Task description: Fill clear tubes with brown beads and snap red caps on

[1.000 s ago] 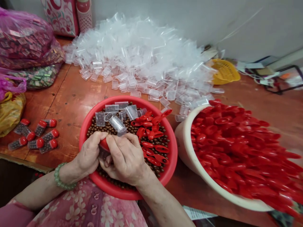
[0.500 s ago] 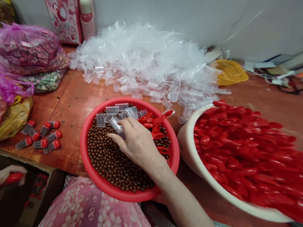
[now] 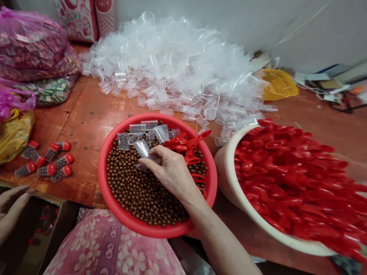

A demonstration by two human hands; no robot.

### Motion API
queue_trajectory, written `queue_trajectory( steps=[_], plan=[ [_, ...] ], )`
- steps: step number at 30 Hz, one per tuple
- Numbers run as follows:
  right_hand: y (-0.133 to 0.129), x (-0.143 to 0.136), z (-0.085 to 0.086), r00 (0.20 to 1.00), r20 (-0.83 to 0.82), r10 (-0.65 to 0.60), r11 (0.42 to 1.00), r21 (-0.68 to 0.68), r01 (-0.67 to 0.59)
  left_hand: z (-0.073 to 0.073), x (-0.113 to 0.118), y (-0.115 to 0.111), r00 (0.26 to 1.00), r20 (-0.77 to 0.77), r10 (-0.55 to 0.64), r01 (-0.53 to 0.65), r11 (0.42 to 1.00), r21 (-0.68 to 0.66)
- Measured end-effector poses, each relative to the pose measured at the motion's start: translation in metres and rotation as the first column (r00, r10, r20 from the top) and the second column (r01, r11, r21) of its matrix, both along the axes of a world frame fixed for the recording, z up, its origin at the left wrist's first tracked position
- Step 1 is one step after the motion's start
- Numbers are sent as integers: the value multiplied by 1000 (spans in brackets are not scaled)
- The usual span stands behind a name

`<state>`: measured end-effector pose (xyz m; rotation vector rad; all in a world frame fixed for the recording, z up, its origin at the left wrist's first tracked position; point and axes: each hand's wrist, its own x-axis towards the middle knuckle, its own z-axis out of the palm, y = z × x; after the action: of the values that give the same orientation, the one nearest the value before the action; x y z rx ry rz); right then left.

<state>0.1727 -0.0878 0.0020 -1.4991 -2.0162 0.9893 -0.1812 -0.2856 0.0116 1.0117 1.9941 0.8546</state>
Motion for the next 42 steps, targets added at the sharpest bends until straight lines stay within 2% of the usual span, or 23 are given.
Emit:
queue_trajectory(
  steps=[1,2,3,4,6,7,9,12,15,18,21,23,28,30,33,35,38,42],
  plan=[
    [-2,-1,0,1000,-12,2,1000,-12,-2,1,18,13,963,-268,41,-28,998,52],
    [-4,-3,0,1000,-7,16,1000,-11,-16,0,36,26,921,-387,-42,79,994,81],
    [-6,-4,0,999,13,35,999,-4,-35,-2,54,39,886,-437,-154,240,959,148],
    [-8,-5,0,998,38,55,998,3,-55,-4,70,52,849,-467,-247,380,900,215],
    [-13,-7,-1,993,85,79,997,-6,-79,-10,98,75,768,-536,-350,581,733,353],
    [-15,-8,-2,992,98,81,997,-27,-79,-13,109,84,715,-575,-398,656,667,354],
    [-19,-8,-5,992,92,87,992,-99,-78,-17,126,97,589,-634,-502,769,589,249],
    [-19,-9,-10,994,45,104,971,-223,-91,-18,142,104,430,-668,-607,827,562,22],
    [-16,-10,-12,994,15,111,931,-351,-99,-18,150,104,358,-702,-615,820,567,-79],
    [-15,-14,-13,995,-22,102,835,-541,-98,-20,154,104,317,-722,-615,818,562,-120],
    [-15,-18,-14,996,-65,68,711,-697,-94,-24,156,105,299,-737,-606,820,558,-126],
    [-15,-20,-16,995,-94,30,648,-756,-91,-24,157,105,291,-744,-602,826,550,-122],
    [-14,-18,-24,976,-196,-91,551,-827,-115,-21,166,111,284,-746,-603,832,541,-120],
    [-15,-16,-28,944,-275,-183,511,-847,-148,-20,170,115,317,-737,-597,825,556,-96],
    [-17,-14,-33,839,-424,-341,436,-862,-258,-21,171,122,425,-702,-571,822,569,35],
    [-18,-13,-36,778,-490,-394,416,-850,-324,-22,168,126,497,-648,-577,824,548,144],
    [-20,-11,-38,731,-543,-414,436,-823,-364,-23,163,132,579,-530,-620,808,524,269],
    [-22,-12,-36,694,-592,-410,447,-794,-413,-23,158,143,629,-351,-694,769,487,415]
  ],
)
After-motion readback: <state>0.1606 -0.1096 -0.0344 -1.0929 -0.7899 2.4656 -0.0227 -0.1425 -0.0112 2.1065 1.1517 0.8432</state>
